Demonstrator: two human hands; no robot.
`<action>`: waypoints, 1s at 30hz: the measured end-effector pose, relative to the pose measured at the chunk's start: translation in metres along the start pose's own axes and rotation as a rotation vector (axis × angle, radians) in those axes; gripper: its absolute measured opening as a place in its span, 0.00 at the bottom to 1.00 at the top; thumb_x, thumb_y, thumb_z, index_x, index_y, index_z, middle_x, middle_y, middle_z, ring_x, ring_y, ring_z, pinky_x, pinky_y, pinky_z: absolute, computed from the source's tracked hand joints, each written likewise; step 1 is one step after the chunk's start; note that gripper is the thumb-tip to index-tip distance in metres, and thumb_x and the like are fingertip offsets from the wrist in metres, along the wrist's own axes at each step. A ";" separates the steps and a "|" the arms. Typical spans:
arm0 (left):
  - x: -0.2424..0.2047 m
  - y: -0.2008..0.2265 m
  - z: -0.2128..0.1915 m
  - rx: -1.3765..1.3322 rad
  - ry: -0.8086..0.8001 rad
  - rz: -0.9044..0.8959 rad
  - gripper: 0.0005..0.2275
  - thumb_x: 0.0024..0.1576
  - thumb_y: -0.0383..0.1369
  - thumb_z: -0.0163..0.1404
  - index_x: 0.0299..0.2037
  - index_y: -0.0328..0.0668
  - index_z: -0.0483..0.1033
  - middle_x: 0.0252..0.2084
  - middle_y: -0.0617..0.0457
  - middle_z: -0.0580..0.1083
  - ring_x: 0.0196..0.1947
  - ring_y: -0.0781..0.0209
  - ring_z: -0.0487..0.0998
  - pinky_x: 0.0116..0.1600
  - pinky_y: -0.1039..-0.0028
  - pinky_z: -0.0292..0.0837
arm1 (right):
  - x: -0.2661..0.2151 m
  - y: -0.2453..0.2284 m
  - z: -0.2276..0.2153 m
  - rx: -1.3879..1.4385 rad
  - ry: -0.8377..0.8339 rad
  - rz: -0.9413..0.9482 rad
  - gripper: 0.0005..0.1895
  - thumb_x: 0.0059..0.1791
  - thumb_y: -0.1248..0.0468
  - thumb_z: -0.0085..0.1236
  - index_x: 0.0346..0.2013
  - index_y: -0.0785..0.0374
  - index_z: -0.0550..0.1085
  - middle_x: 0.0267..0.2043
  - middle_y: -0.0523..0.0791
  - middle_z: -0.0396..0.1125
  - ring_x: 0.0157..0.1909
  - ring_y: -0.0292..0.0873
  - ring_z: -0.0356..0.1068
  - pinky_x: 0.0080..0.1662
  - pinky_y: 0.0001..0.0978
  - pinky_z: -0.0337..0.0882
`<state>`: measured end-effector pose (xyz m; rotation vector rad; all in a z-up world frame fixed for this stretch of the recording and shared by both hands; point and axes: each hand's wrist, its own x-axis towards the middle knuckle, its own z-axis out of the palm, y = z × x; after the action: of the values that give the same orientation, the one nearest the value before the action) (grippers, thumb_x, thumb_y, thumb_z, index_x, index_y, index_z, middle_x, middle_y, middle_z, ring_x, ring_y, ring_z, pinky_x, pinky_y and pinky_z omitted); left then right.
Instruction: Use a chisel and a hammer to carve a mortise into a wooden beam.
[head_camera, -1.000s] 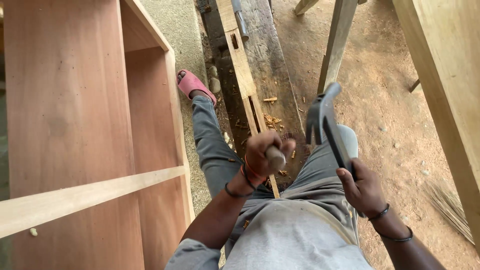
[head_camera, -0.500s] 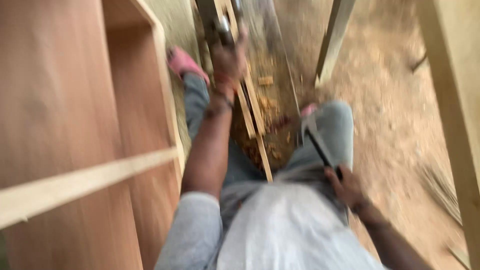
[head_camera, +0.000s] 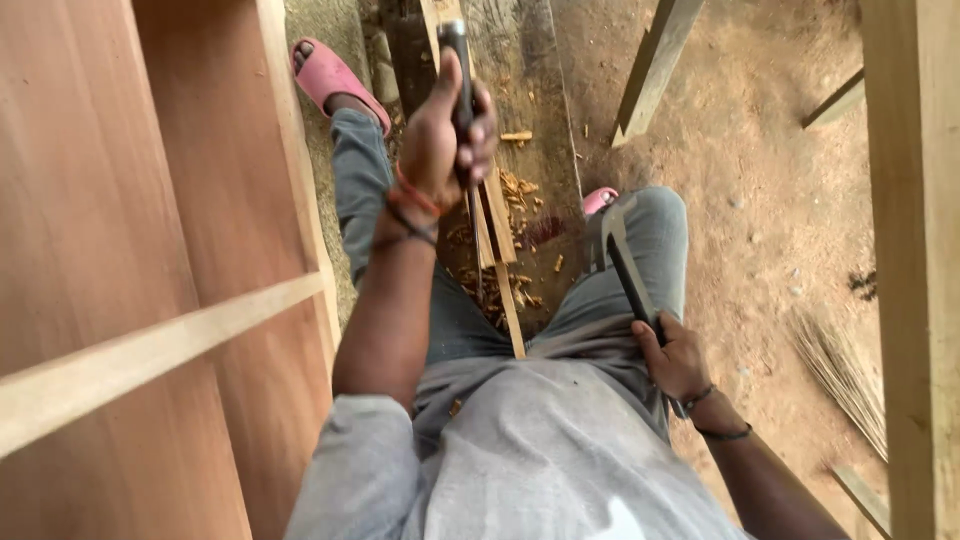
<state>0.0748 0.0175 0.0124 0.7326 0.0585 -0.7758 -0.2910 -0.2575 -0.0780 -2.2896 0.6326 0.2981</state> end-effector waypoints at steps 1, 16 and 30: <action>-0.010 0.004 0.008 0.010 -0.005 0.006 0.23 0.62 0.57 0.44 0.38 0.41 0.70 0.24 0.58 0.67 0.17 0.73 0.65 0.22 0.78 0.64 | 0.001 0.001 0.002 0.007 0.007 -0.008 0.22 0.55 0.49 0.55 0.32 0.67 0.69 0.20 0.56 0.63 0.21 0.53 0.63 0.29 0.46 0.63; -0.034 -0.007 0.040 0.412 0.061 0.703 0.13 0.67 0.37 0.55 0.36 0.42 0.67 0.25 0.59 0.67 0.21 0.72 0.65 0.25 0.77 0.61 | -0.001 -0.021 -0.008 0.014 -0.035 0.013 0.21 0.54 0.50 0.54 0.30 0.66 0.70 0.17 0.52 0.63 0.19 0.45 0.63 0.26 0.43 0.63; -0.025 -0.021 0.043 0.752 0.219 0.867 0.12 0.66 0.36 0.56 0.33 0.41 0.69 0.25 0.64 0.66 0.27 0.75 0.64 0.34 0.79 0.63 | 0.002 -0.023 -0.007 0.027 -0.036 0.048 0.21 0.52 0.49 0.57 0.32 0.66 0.71 0.19 0.50 0.65 0.22 0.42 0.63 0.28 0.40 0.65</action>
<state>0.0337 -0.0039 0.0398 1.4168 -0.3545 0.1536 -0.2768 -0.2491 -0.0597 -2.2412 0.6699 0.3506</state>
